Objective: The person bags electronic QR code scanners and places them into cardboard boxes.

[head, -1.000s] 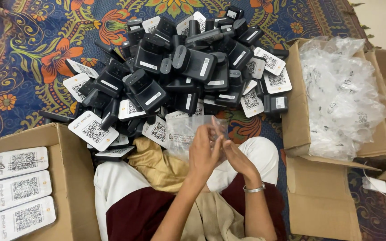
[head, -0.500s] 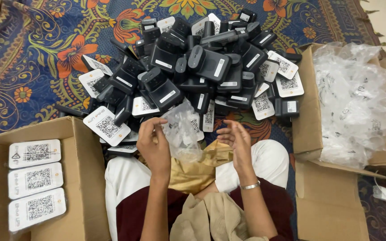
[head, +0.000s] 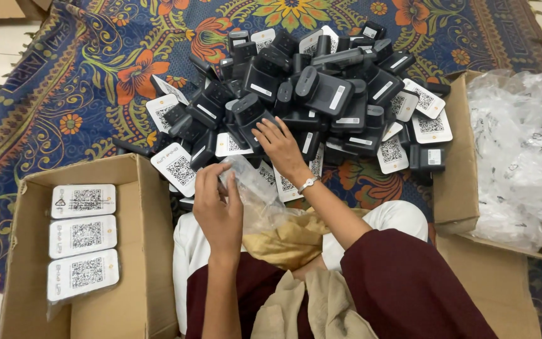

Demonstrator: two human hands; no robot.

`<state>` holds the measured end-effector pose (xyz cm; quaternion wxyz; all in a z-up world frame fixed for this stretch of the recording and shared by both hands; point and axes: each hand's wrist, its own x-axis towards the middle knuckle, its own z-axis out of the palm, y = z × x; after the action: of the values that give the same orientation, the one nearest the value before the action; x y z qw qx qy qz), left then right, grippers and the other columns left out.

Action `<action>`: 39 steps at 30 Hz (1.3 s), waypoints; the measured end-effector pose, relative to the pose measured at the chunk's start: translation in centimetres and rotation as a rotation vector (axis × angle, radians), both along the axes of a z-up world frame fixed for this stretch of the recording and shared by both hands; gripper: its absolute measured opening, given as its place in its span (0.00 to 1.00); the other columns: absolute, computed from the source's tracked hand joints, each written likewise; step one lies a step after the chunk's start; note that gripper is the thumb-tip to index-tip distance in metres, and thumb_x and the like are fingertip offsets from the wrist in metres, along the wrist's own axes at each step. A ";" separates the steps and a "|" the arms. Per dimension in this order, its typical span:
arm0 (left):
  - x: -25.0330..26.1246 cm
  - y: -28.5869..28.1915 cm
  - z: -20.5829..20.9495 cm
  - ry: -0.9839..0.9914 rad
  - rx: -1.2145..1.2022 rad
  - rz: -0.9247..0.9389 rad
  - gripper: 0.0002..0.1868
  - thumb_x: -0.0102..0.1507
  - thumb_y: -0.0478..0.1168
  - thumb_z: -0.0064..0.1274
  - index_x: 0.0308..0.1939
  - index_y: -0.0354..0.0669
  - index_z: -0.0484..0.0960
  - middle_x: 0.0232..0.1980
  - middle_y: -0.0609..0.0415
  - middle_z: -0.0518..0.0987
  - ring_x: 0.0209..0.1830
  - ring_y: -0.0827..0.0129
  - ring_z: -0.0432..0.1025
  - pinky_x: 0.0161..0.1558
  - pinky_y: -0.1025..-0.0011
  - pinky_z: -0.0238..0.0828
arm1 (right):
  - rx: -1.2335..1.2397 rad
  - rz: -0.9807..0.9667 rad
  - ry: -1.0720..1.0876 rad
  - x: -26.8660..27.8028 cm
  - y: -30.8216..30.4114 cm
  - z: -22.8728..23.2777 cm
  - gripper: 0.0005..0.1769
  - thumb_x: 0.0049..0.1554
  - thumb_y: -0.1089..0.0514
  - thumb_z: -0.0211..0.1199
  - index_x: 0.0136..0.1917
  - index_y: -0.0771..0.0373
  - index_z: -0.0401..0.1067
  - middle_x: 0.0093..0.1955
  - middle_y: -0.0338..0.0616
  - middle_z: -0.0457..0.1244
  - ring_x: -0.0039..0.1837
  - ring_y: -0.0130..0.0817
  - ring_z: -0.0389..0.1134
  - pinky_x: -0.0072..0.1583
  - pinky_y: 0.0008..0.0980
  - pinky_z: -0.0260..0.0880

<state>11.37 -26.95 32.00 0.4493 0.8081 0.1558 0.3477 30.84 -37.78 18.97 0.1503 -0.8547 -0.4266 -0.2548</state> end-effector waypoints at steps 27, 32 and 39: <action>3.5 -7.9 -3.6 0.232 0.093 -0.559 0.30 0.58 0.26 0.46 0.66 0.43 0.75 0.69 0.52 0.75 0.31 0.57 0.77 0.38 0.64 0.74 | 1.961 0.087 1.334 -10.1 -20.6 0.4 0.18 0.68 0.50 0.54 0.65 0.62 0.72 0.56 0.42 0.70 0.55 0.34 0.73 0.57 0.34 0.73; 3.5 -8.4 -4.2 0.197 0.094 -0.593 0.31 0.59 0.25 0.45 0.67 0.44 0.74 0.70 0.49 0.74 0.35 0.55 0.78 0.41 0.64 0.74 | 1.874 -0.001 1.502 -9.3 -20.8 -2.6 0.19 0.68 0.49 0.53 0.59 0.65 0.74 0.54 0.45 0.72 0.53 0.34 0.74 0.56 0.32 0.74; 3.4 -8.0 -6.0 0.061 0.080 -0.640 0.33 0.60 0.23 0.44 0.71 0.41 0.70 0.74 0.46 0.71 0.44 0.58 0.80 0.45 0.65 0.76 | 1.526 -0.283 1.337 -9.4 -20.1 -1.8 0.22 0.69 0.46 0.51 0.58 0.67 0.75 0.53 0.46 0.71 0.53 0.30 0.73 0.55 0.29 0.73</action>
<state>14.81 -34.98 26.02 0.4990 0.8430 -0.1064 0.1705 21.43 -57.83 17.14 0.8299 -0.5408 0.1253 0.0550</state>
